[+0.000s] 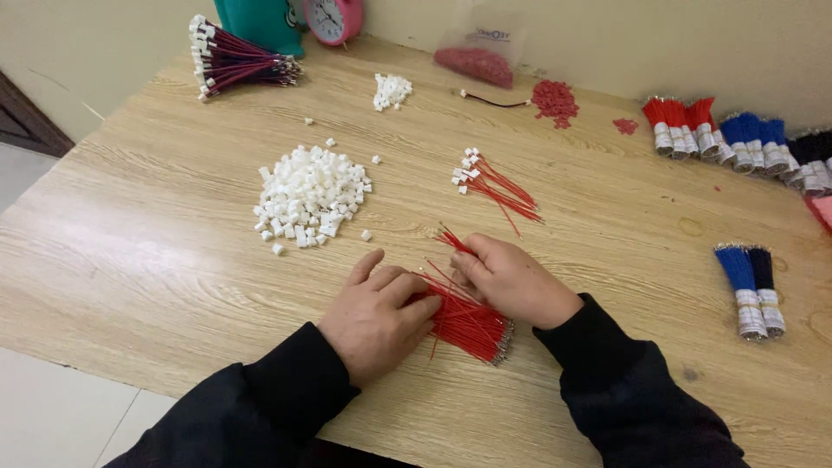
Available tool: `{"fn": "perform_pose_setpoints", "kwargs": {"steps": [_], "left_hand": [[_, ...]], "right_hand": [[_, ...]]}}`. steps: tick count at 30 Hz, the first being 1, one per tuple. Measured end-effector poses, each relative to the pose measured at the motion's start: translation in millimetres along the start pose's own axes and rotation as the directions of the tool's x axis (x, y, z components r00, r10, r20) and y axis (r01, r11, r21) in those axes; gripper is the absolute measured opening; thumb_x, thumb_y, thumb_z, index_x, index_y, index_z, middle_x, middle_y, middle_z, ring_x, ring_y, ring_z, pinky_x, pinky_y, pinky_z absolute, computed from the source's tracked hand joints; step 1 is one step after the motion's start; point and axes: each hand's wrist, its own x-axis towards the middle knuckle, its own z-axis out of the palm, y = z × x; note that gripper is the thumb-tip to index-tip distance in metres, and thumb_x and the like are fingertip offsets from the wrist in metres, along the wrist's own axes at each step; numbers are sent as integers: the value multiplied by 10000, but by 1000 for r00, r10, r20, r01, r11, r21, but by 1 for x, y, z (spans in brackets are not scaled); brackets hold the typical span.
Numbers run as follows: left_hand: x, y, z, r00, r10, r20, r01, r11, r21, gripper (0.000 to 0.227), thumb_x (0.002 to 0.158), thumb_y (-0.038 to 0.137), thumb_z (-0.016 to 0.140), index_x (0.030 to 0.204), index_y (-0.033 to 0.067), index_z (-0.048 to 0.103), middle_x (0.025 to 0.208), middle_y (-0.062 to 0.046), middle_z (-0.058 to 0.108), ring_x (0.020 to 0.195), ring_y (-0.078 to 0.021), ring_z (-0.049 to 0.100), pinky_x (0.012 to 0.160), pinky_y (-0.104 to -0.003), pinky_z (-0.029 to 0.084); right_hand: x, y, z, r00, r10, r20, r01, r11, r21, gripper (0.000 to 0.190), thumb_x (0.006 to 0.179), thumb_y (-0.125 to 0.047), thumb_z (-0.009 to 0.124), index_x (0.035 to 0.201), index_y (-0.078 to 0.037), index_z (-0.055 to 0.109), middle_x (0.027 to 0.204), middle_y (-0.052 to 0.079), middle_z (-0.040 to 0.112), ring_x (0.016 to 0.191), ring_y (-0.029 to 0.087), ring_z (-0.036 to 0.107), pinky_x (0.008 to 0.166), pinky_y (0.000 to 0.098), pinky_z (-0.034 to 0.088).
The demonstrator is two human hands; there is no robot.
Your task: Assembling wire connectors by inserting wires into plastic housings and organizing them into bags.
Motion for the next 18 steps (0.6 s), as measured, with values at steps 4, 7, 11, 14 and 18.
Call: {"fn": "perform_pose_setpoints", "kwargs": {"steps": [4,7,11,14,18], "left_hand": [[-4,0,7,999,-38,21,38,999,-16,179,794,286,709,963,230,690,971,-7,593,1014,-199,579,1035,-533,312],[-4,-1,7,998,-47,34,47,999,-21,149,807,273,703,949,228,699,955,-9,605,1000,-198,590,1026,-527,330],[1,-4,3,998,-46,48,47,999,-20,311,817,339,694,1099,223,634,1107,-20,567,1073,-215,570,1052,-525,319],[13,-2,-1,978,9,209,-1,999,-38,558,820,337,656,1344,219,506,1339,-30,502,1264,-230,461,1088,-531,259],[21,-8,22,948,91,305,-69,994,-82,571,814,413,628,1334,209,509,1358,-19,510,1302,-278,427,1083,-633,215]], "right_hand": [[-4,11,-1,1000,8,-20,-7,999,42,239,974,-265,508,909,-75,638,691,160,663,663,244,627,651,389,522],[0,13,-2,986,-44,-163,94,945,314,236,1009,-238,483,958,-81,651,684,17,613,628,122,554,609,260,505],[3,12,-7,951,-79,-299,232,821,522,179,1022,-209,489,1077,-97,617,702,-14,594,610,72,575,617,208,524],[-4,0,-17,898,-121,-422,333,814,475,203,1047,-173,425,1148,-65,564,612,32,500,479,105,476,474,207,440],[0,4,-14,921,-67,-383,252,853,457,216,1032,-216,422,1056,-67,576,591,22,470,478,88,422,426,219,364]]}}
